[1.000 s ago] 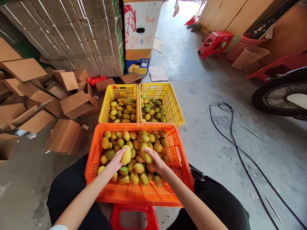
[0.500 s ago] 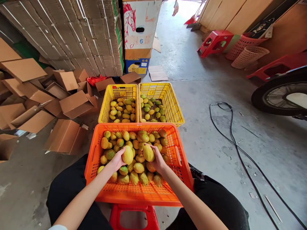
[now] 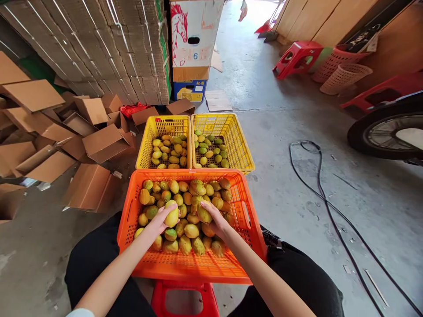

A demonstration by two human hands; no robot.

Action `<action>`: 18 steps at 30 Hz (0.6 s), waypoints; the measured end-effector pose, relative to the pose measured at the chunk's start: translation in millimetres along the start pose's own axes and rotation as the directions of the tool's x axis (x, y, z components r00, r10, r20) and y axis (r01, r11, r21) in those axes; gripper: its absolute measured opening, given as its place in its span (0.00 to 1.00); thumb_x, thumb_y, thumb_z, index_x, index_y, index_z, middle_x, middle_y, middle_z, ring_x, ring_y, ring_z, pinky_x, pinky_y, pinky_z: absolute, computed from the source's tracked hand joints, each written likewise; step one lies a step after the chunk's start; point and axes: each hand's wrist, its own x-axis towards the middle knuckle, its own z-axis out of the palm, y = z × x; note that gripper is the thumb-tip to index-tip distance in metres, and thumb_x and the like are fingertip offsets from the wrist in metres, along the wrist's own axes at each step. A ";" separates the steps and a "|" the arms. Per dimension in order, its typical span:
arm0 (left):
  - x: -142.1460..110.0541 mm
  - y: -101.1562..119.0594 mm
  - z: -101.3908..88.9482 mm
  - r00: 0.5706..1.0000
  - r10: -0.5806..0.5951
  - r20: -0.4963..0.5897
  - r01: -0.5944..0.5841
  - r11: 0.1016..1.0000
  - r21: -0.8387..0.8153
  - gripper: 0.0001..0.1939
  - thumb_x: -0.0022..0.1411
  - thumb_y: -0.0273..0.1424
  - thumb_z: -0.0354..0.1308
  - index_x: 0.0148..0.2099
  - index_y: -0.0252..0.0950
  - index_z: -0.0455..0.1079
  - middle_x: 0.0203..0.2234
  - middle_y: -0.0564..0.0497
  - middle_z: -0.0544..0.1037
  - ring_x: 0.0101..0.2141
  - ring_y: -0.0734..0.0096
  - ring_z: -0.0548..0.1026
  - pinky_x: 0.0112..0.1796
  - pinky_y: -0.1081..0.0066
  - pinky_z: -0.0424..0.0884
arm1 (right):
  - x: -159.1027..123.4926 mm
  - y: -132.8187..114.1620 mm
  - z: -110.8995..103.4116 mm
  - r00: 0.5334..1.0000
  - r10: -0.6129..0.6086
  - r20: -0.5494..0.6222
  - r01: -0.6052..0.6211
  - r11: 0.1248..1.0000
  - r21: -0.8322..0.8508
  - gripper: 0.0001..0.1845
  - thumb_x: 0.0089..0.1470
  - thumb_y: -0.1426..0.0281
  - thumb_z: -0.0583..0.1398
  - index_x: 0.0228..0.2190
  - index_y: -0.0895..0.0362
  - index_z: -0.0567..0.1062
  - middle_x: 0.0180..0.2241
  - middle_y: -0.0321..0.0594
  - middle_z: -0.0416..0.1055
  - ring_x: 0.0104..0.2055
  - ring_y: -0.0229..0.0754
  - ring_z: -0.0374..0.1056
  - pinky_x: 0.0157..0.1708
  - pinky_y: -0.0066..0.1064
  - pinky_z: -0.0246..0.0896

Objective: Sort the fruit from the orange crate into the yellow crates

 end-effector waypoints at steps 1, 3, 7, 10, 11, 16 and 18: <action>-0.5 0.0 0.8 1.000 0.014 0.005 -0.014 1.000 -0.001 0.17 0.55 0.32 0.73 0.43 0.32 0.72 0.34 0.42 0.82 0.34 0.61 0.82 0.32 0.69 0.80 | -0.5 -0.7 0.2 1.000 0.002 -0.002 -0.002 1.000 -0.019 0.21 0.37 0.59 0.74 0.33 0.51 0.76 0.34 0.35 0.77 0.38 0.46 0.73 0.39 0.36 0.71; -0.8 0.1 2.3 1.000 0.026 -0.005 -0.026 1.000 -0.005 0.15 0.57 0.33 0.71 0.42 0.32 0.73 0.34 0.42 0.82 0.35 0.61 0.82 0.32 0.70 0.80 | -1.6 -1.6 0.4 1.000 -0.004 -0.011 0.004 0.999 -0.053 0.23 0.36 0.59 0.74 0.35 0.51 0.76 0.33 0.35 0.76 0.37 0.44 0.72 0.35 0.33 0.69; 2.0 -0.5 3.1 0.997 0.028 -0.078 -0.028 1.000 0.006 0.16 0.59 0.38 0.69 0.43 0.33 0.73 0.31 0.43 0.82 0.33 0.61 0.82 0.28 0.71 0.78 | -1.3 -0.4 -0.5 0.998 -0.035 -0.052 0.032 0.998 -0.063 0.18 0.39 0.59 0.71 0.31 0.52 0.74 0.30 0.34 0.76 0.36 0.42 0.70 0.30 0.29 0.63; 5.5 -0.7 1.1 0.995 0.033 -0.097 -0.030 0.999 0.023 0.18 0.61 0.41 0.67 0.46 0.31 0.73 0.31 0.42 0.83 0.33 0.60 0.83 0.29 0.70 0.79 | 1.3 0.0 -1.4 0.994 0.014 -0.106 -0.018 0.999 -0.032 0.14 0.44 0.57 0.67 0.29 0.52 0.73 0.29 0.36 0.77 0.38 0.45 0.73 0.30 0.29 0.64; 6.2 -0.5 0.3 0.994 0.035 -0.099 -0.031 0.999 0.039 0.19 0.62 0.41 0.66 0.46 0.31 0.73 0.31 0.41 0.83 0.33 0.60 0.83 0.30 0.70 0.79 | 2.3 -0.6 -1.6 0.993 0.038 -0.113 -0.040 0.999 -0.015 0.14 0.45 0.56 0.65 0.30 0.51 0.73 0.29 0.37 0.77 0.39 0.47 0.74 0.30 0.30 0.66; 4.8 2.7 1.4 0.996 0.018 -0.093 -0.016 1.000 0.015 0.17 0.66 0.40 0.62 0.49 0.32 0.72 0.34 0.40 0.83 0.34 0.60 0.83 0.32 0.68 0.80 | 3.7 -6.5 -2.3 0.993 0.100 -0.068 -0.093 0.990 0.102 0.16 0.50 0.53 0.59 0.33 0.51 0.74 0.30 0.42 0.79 0.40 0.52 0.77 0.34 0.38 0.73; 2.8 4.3 4.0 0.989 -0.012 -0.144 0.006 0.999 -0.040 0.16 0.66 0.39 0.62 0.50 0.33 0.70 0.36 0.41 0.83 0.34 0.61 0.83 0.32 0.68 0.81 | 2.7 -8.0 -1.8 0.992 0.114 -0.057 -0.107 0.987 0.119 0.16 0.50 0.53 0.58 0.34 0.51 0.74 0.31 0.44 0.79 0.40 0.53 0.77 0.34 0.40 0.74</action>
